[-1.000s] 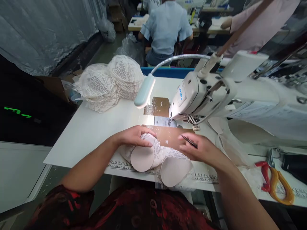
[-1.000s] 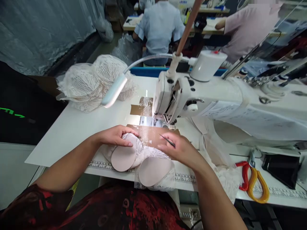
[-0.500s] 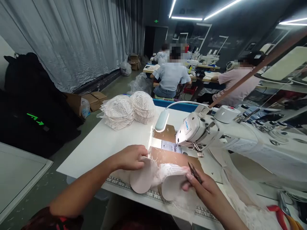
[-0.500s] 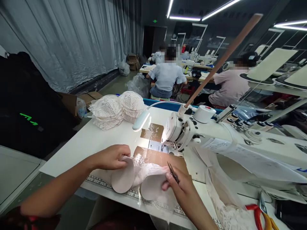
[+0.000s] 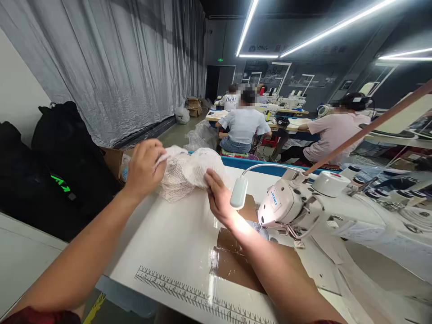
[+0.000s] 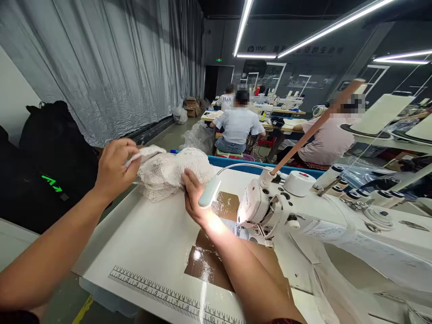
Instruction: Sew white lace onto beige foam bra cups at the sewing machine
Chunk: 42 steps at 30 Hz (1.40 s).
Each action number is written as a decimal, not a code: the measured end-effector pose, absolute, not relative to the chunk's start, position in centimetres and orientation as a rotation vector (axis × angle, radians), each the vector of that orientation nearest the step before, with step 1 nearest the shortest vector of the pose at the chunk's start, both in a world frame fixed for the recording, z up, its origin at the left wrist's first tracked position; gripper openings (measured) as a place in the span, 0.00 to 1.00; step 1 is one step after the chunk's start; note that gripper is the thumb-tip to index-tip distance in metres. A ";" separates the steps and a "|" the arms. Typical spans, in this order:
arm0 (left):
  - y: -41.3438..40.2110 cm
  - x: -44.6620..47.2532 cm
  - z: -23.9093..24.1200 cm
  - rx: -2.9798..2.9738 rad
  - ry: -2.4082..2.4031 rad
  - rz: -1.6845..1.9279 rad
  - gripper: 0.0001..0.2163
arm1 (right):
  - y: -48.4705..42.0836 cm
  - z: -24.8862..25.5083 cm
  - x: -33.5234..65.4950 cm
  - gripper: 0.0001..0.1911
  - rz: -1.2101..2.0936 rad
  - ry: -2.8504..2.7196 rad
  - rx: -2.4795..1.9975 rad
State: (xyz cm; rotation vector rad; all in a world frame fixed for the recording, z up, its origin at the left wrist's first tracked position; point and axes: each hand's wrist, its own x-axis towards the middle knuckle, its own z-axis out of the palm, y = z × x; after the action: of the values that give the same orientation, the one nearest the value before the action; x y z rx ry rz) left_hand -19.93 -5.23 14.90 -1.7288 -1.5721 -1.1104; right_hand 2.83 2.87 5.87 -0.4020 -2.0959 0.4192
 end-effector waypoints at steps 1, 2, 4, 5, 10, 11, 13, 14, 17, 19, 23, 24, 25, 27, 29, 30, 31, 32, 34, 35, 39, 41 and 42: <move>-3.6 -20.3 15.5 -1.662 -1.526 -1.132 0.05 | 4.4 6.2 2.0 0.28 0.357 -2.052 -0.390; -2.1 -20.5 15.6 -1.637 -1.539 -1.122 0.06 | 5.8 6.3 1.4 0.29 0.326 -2.032 -0.405; 0.6 -20.6 14.6 -1.770 -1.709 -0.936 0.07 | 8.2 6.2 0.5 0.28 0.351 -2.045 -0.528; 1.6 -20.5 13.5 -1.853 -1.759 -0.854 0.07 | 9.1 5.8 0.3 0.27 0.379 -2.067 -0.603; 3.4 -20.0 7.7 -2.088 -1.951 -0.623 0.29 | 10.3 3.1 1.6 0.26 0.399 -2.099 -0.720; 3.4 -20.1 7.2 -2.089 -1.977 -0.642 0.32 | 9.9 2.8 2.2 0.26 0.386 -2.106 -0.724; 3.5 -20.5 7.1 -2.071 -1.985 -0.734 0.34 | 8.8 2.3 3.4 0.27 0.358 -2.133 -0.718; 3.5 -20.7 7.3 -2.061 -1.965 -0.787 0.34 | 8.0 2.3 4.1 0.27 0.349 -2.155 -0.708; 3.3 -21.1 8.4 -2.034 -1.896 -0.877 0.33 | 4.8 2.4 6.9 0.27 0.360 -2.248 -0.651; 2.7 -20.9 8.8 -2.032 -1.871 -0.883 0.32 | 2.2 2.5 9.6 0.27 0.378 -2.336 -0.614; -0.7 -19.6 8.4 -2.070 -1.837 -0.931 0.33 | -3.0 2.6 17.8 0.24 0.340 -2.491 -0.825; -1.8 -19.3 8.1 -2.043 -1.863 -0.913 0.31 | -4.1 2.5 20.2 0.22 0.324 -2.467 -0.940; -3.0 -19.0 7.7 -2.016 -1.918 -0.865 0.28 | -5.1 2.4 22.7 0.19 0.296 -2.406 -1.063; -5.0 -18.3 6.6 -2.031 -2.062 -0.786 0.23 | -6.9 2.1 27.5 0.13 0.180 -2.212 -1.326; -6.7 -16.9 5.4 -2.095 -2.236 -0.799 0.21 | -8.3 1.6 31.7 0.12 -0.008 -1.986 -1.642; -7.3 -15.8 4.8 -2.148 -2.298 -0.811 0.20 | -8.7 1.4 33.3 0.15 -0.082 -1.899 -1.804; -7.7 -14.5 4.3 -2.220 -2.315 -0.841 0.19 | -9.0 1.3 34.7 0.16 -0.126 -1.845 -1.951; -8.0 -13.0 3.8 -2.315 -2.296 -0.882 0.19 | -9.1 1.1 35.6 0.17 -0.140 -1.825 -2.071; -8.0 -9.5 3.0 -2.591 -2.174 -0.992 0.20 | -9.0 1.1 36.8 0.14 -0.119 -1.850 -2.200; -8.0 -7.7 2.8 -2.724 -2.113 -1.058 0.21 | -8.8 1.1 37.1 0.13 -0.106 -1.867 -2.219; -8.0 -0.6 2.6 -3.191 -2.072 -1.209 0.22 | -8.5 1.9 37.8 0.11 -0.129 -1.820 -2.100; -8.4 2.6 3.0 -3.366 -2.029 -1.292 0.21 | -9.1 2.4 37.8 0.10 -0.107 -1.747 -1.933; -8.7 4.2 3.2 -3.440 -2.067 -1.347 0.20 | -9.7 2.7 37.6 0.11 -0.065 -1.708 -1.828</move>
State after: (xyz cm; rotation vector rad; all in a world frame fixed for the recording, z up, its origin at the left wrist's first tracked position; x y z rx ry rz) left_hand 4.16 -8.66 3.22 -3.4401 -2.0667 -1.3474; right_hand 37.56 -9.70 2.72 -1.8280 -1.7080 -0.0646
